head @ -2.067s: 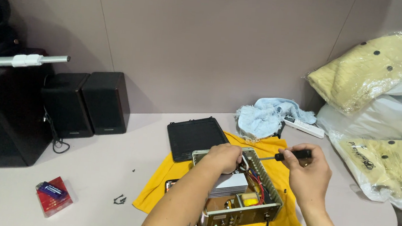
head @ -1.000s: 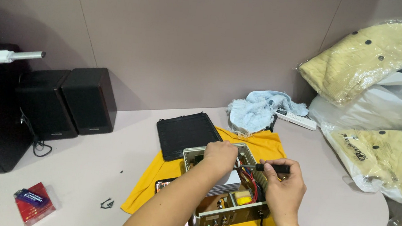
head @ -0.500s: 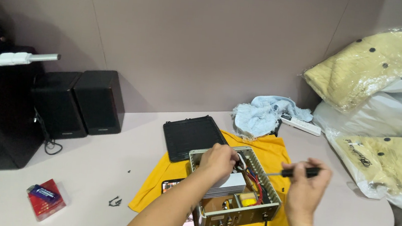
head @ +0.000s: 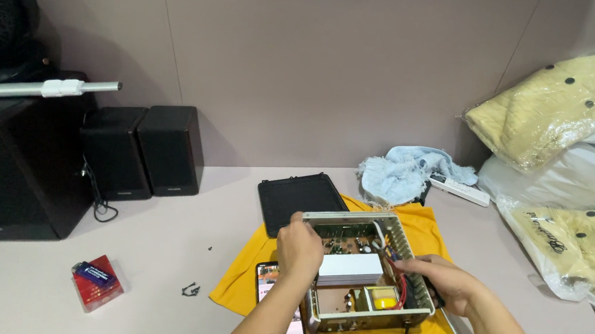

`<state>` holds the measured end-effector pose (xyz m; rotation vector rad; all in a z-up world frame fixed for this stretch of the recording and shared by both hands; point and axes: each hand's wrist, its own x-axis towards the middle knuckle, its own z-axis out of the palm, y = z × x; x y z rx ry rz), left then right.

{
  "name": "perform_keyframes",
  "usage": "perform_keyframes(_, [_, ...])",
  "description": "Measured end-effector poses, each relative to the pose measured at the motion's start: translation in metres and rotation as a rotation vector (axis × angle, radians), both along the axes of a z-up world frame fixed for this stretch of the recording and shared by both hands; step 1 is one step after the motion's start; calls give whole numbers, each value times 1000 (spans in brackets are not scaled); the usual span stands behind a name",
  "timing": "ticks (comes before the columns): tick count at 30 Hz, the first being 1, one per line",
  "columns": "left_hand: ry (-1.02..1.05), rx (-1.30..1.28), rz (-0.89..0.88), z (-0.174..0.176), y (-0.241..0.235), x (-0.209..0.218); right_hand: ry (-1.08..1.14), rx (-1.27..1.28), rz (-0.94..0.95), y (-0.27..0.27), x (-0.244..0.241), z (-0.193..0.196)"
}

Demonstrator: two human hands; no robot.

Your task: The person uses a screwdriver to tighten screws on the internal components of an open electronic device. They rotate the device to access different sides and continue securing the parts.

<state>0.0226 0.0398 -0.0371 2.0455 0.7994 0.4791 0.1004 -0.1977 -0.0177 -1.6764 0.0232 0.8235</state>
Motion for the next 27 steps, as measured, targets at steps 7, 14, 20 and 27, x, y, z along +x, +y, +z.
perform_keyframes(7, [-166,-163,-54,30,-21,-20,17,70,-46,-29,41,-53])
perform_keyframes(14, [-530,-582,-117,42,-34,-8,-873,-422,-208,-19,-60,102])
perform_keyframes(20, [-626,-2019,-52,-26,-76,7,-1990,-967,-88,-2,-42,67])
perform_keyframes(27, [-747,-2039,24,-41,-82,21,-1877,-1021,42,-7,-13,18])
